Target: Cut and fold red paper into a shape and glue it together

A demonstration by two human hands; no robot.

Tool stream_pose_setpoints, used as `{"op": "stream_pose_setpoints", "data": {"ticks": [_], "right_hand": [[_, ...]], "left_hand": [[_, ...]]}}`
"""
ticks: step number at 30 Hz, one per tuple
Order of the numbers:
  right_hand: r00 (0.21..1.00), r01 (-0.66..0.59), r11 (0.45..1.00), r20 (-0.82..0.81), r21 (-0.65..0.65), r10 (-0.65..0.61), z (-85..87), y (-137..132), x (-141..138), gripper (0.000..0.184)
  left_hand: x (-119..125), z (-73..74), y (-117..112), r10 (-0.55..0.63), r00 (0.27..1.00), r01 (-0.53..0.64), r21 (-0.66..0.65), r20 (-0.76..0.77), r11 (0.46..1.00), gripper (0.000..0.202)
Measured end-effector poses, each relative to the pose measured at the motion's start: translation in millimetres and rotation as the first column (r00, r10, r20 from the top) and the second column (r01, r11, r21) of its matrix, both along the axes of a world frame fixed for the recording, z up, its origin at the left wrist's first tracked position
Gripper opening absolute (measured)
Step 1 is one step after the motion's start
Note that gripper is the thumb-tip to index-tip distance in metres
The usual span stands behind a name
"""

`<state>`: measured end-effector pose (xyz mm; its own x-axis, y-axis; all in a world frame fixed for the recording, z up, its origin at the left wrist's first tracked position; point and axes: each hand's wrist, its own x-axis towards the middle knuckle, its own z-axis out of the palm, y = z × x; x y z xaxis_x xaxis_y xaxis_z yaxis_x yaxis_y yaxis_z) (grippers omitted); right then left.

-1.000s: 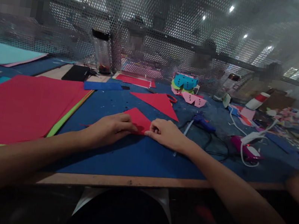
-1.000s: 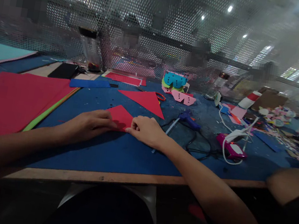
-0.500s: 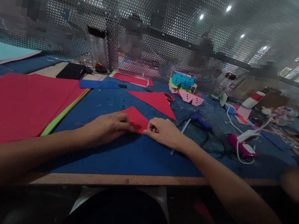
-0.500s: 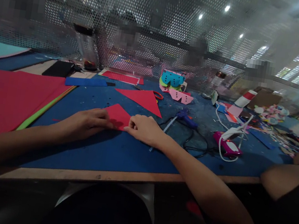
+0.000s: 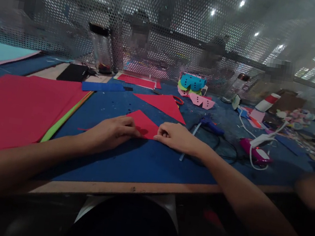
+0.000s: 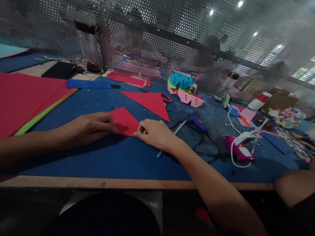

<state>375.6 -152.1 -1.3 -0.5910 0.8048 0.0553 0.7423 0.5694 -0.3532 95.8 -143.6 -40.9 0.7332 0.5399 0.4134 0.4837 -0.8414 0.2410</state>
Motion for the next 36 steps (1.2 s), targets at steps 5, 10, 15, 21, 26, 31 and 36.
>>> {"op": "stream_pose_setpoints", "data": {"ticks": [5, 10, 15, 21, 26, 31, 36], "right_hand": [[1.000, -0.004, 0.999, 0.013, -0.041, 0.005, 5.2, 1, 5, 0.021], [1.000, -0.007, 0.996, 0.014, -0.084, 0.009, 7.9, 3, 11, 0.021], [0.997, 0.038, 0.991, 0.068, -0.130, -0.029, 16.0, 3, 15, 0.021], [0.996, -0.011, 0.978, 0.079, -0.208, 0.028, 20.4, 9, 25, 0.025], [0.997, -0.018, 0.973, 0.068, -0.229, 0.034, 20.7, 13, 31, 0.023], [0.997, -0.046, 0.961, 0.048, -0.272, 0.061, 21.3, 17, 39, 0.026], [0.997, -0.035, 0.961, 0.063, -0.274, 0.054, 22.7, 18, 43, 0.026]], "left_hand": [[-1, -2.2, 2, -0.003, 1.000, 0.003, -0.014, 0.005, 1.000, 0.032], [-2, -1.8, 1, -0.005, 1.000, 0.005, -0.012, -0.003, 1.000, 0.032], [0, 2.0, 0, 0.004, 1.000, -0.004, -0.022, -0.012, 1.000, 0.035], [1, 6.7, -1, 0.023, 0.998, -0.025, -0.049, -0.053, 0.998, 0.037], [-1, 4.9, 0, -0.008, 0.999, 0.006, -0.044, -0.037, 0.999, 0.035], [-1, 4.0, 1, -0.005, 1.000, 0.004, -0.022, -0.024, 1.000, 0.035], [0, 5.0, 0, 0.000, 1.000, -0.001, -0.020, -0.026, 1.000, 0.035]]}}
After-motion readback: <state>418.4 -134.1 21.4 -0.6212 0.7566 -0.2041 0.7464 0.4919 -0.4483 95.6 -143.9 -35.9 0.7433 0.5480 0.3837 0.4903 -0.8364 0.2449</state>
